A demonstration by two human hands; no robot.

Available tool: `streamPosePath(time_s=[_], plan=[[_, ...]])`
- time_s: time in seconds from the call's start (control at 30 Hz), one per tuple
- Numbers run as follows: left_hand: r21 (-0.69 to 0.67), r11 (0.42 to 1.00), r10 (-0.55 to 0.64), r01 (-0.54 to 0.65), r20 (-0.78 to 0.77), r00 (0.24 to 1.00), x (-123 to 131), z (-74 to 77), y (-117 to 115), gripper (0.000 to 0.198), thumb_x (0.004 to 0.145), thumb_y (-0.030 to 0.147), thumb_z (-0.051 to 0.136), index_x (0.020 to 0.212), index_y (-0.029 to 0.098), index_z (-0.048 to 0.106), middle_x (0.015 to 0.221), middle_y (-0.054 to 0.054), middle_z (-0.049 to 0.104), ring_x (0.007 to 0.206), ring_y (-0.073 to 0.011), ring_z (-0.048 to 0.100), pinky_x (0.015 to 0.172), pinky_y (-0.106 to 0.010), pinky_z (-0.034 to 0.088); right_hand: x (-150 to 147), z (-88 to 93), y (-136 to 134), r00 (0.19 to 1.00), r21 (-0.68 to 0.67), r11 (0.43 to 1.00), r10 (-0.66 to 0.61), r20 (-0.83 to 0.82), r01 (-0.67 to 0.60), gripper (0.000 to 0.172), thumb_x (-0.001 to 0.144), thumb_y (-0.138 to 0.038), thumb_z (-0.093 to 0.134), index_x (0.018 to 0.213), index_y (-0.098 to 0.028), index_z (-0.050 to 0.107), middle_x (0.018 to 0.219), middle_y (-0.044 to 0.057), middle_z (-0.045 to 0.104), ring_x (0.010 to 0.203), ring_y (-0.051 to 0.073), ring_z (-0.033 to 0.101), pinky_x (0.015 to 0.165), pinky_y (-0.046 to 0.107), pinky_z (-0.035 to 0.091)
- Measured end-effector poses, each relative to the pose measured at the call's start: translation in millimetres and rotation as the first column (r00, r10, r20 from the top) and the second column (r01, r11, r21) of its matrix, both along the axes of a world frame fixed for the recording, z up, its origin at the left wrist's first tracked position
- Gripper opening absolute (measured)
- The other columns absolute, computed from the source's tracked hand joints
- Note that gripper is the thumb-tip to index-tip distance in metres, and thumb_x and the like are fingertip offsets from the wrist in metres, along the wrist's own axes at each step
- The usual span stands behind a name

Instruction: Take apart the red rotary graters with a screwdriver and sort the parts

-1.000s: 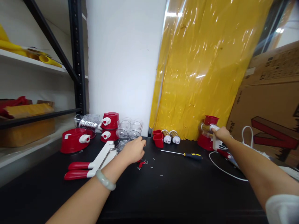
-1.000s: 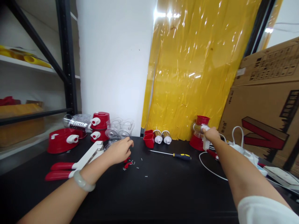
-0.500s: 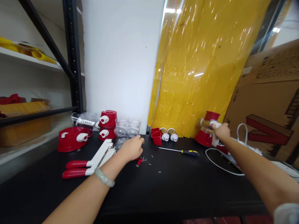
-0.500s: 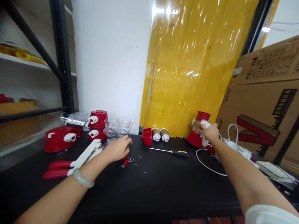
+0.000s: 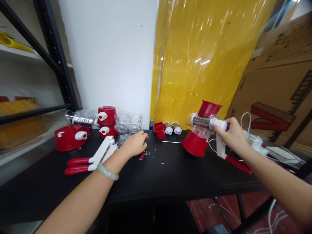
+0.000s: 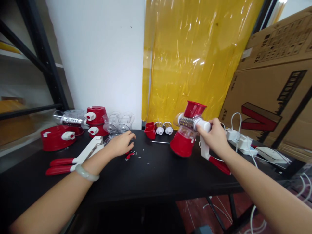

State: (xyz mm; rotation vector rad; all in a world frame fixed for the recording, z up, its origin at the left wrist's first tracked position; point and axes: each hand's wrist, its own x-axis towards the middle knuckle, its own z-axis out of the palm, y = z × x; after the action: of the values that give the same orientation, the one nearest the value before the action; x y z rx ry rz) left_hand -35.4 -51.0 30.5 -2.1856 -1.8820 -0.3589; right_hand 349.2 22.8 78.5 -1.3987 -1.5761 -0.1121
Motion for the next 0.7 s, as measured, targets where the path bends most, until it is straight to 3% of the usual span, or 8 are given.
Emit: streamPosePath(time_s=[0.13, 0.27, 0.5, 0.7], plan=[[0.005, 1.0, -0.017, 0.018, -0.005, 1.0, -1, -1.1, 1, 0.028, 0.085, 0.025, 0.045, 0.108, 0.019, 0.059, 0.109, -0.008, 0.06, 0.094, -0.022, 0.064, 0.079, -0.032, 0.049, -10, -17.2, -12, 0.991, -0.031, 0.991, 0.133, 0.007, -0.133, 0.039, 0.072, -0.057, 0.062, 0.08, -0.023, 0.043, 0.07, 0.002, 0.058, 0.061, 0.021, 0.056, 0.056, 0.031, 0.041], [0.017, 1.0, -0.025, 0.025, -0.007, 1.0, -3, -2.0, 1, 0.027, 0.085, 0.027, 0.045, 0.107, 0.019, 0.059, 0.11, -0.009, 0.06, 0.093, -0.0221, 0.064, 0.079, -0.033, 0.049, -22, -24.5, -18, 0.985, 0.009, 0.986, 0.164, 0.046, -0.164, 0.039, 0.071, -0.056, 0.063, 0.08, -0.024, 0.043, 0.07, 0.001, 0.057, 0.06, 0.019, 0.053, 0.055, 0.029, 0.039], [0.032, 0.999, -0.037, 0.038, -0.013, 0.999, -3, -2.4, 2, 0.026, 0.085, 0.026, 0.045, 0.105, 0.019, 0.059, 0.107, -0.008, 0.061, 0.092, -0.0223, 0.064, 0.078, -0.033, 0.05, -46, -28.7, -29, 0.977, 0.018, 0.98, 0.197, 0.086, -0.199, 0.037, 0.074, -0.053, 0.065, 0.081, -0.023, 0.044, 0.072, 0.001, 0.058, 0.062, 0.018, 0.053, 0.055, 0.027, 0.037], [0.032, 0.998, -0.049, 0.049, -0.004, 0.999, -4, -5.2, 3, 0.026, 0.083, 0.024, 0.045, 0.105, 0.019, 0.059, 0.107, -0.008, 0.062, 0.093, -0.0233, 0.064, 0.079, -0.035, 0.05, -55, -20.6, -32, 0.963, -0.144, 0.958, 0.26, 0.071, -0.248, 0.042, 0.077, -0.062, 0.059, 0.075, -0.024, 0.041, 0.063, -0.001, 0.056, 0.057, 0.018, 0.053, 0.052, 0.027, 0.036]])
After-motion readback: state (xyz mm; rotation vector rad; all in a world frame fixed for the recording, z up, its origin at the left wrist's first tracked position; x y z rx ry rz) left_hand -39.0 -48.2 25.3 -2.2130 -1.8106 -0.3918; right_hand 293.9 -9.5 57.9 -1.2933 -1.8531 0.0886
